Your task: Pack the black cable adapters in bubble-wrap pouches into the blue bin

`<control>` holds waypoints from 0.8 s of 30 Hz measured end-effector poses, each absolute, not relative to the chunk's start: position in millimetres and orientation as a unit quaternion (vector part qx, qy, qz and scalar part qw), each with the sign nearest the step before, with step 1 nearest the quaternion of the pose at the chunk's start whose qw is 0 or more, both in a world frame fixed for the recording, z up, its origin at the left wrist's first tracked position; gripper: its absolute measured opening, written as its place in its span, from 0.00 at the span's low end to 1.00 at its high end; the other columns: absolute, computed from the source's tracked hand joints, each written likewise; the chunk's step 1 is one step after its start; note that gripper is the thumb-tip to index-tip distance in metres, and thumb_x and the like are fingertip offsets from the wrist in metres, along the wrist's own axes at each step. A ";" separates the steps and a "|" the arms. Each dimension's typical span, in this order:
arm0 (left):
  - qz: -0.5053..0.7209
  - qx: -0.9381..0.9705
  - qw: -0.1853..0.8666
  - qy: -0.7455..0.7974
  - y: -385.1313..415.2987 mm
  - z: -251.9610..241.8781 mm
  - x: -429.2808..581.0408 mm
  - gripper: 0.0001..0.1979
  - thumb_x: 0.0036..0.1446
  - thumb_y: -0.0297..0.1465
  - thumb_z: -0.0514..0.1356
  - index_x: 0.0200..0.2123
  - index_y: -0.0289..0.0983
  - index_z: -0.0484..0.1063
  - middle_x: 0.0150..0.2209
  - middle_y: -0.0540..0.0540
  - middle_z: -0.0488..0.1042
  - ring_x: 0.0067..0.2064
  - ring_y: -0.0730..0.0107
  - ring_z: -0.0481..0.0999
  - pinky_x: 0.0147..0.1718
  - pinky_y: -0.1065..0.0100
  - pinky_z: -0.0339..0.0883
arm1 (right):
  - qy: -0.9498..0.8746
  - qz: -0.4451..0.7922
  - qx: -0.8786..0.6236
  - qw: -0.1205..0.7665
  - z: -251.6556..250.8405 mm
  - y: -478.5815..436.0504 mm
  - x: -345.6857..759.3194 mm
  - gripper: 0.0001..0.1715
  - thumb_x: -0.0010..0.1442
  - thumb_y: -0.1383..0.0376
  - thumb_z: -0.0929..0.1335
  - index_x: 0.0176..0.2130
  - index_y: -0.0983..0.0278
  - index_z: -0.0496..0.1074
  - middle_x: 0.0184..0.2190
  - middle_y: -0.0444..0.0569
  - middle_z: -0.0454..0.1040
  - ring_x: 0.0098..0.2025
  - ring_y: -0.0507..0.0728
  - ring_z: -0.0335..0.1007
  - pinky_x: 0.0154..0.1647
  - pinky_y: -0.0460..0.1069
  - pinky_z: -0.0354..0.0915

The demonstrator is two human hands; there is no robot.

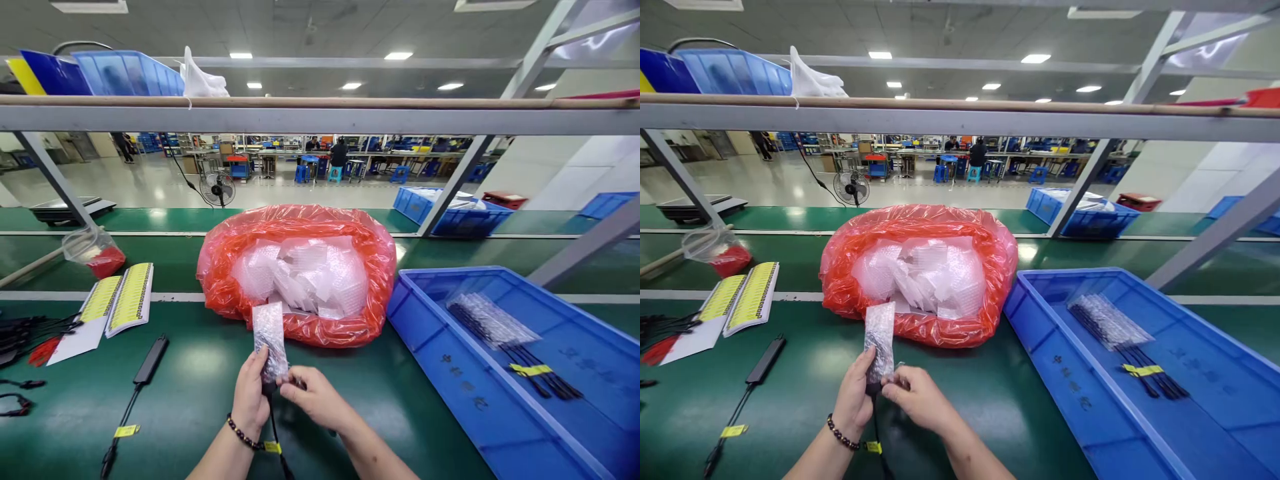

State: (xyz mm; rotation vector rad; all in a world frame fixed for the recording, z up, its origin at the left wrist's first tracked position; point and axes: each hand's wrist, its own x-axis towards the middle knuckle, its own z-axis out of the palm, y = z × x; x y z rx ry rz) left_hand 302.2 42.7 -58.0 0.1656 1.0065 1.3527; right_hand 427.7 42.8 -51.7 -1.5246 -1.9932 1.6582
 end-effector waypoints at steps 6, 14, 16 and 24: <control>0.669 0.029 0.631 0.392 38.9 -49.9 307.9 0.16 0.47 0.33 0.63 0.36 0.32 0.62 0.29 0.49 0.68 0.28 0.75 0.67 0.27 0.70 0.66 | -0.684 0.508 -0.522 0.040 -75.2 18.9 413.2 0.33 0.54 0.51 0.50 0.32 0.74 0.67 0.29 0.41 0.64 0.26 0.25 0.46 0.26 0.24 0.39; 0.626 0.181 0.672 0.353 16.9 -62.4 322.1 0.16 0.49 0.33 0.62 0.38 0.31 0.62 0.38 0.44 0.69 0.36 0.75 0.68 0.39 0.71 0.62 | -0.632 0.514 -0.569 0.112 -59.8 32.9 435.6 0.45 0.41 0.36 0.55 0.31 0.77 0.64 0.27 0.43 0.62 0.24 0.27 0.43 0.25 0.26 0.44; 0.609 0.221 0.683 0.337 13.8 -65.7 325.0 0.18 0.49 0.32 0.62 0.42 0.30 0.63 0.41 0.42 0.69 0.40 0.71 0.68 0.43 0.69 0.60 | -0.615 0.508 -0.581 0.162 -52.3 39.1 445.4 0.48 0.37 0.35 0.58 0.37 0.74 0.65 0.29 0.42 0.63 0.25 0.27 0.45 0.26 0.26 0.47; 0.409 0.509 0.642 0.402 9.4 -90.3 316.3 0.34 0.42 0.34 0.64 0.52 0.30 0.57 0.47 0.36 0.66 0.47 0.59 0.67 0.48 0.58 0.59 | -0.641 0.402 -0.637 0.147 -47.1 43.2 480.9 0.42 0.43 0.37 0.55 0.28 0.74 0.66 0.27 0.43 0.64 0.27 0.27 0.51 0.28 0.22 0.49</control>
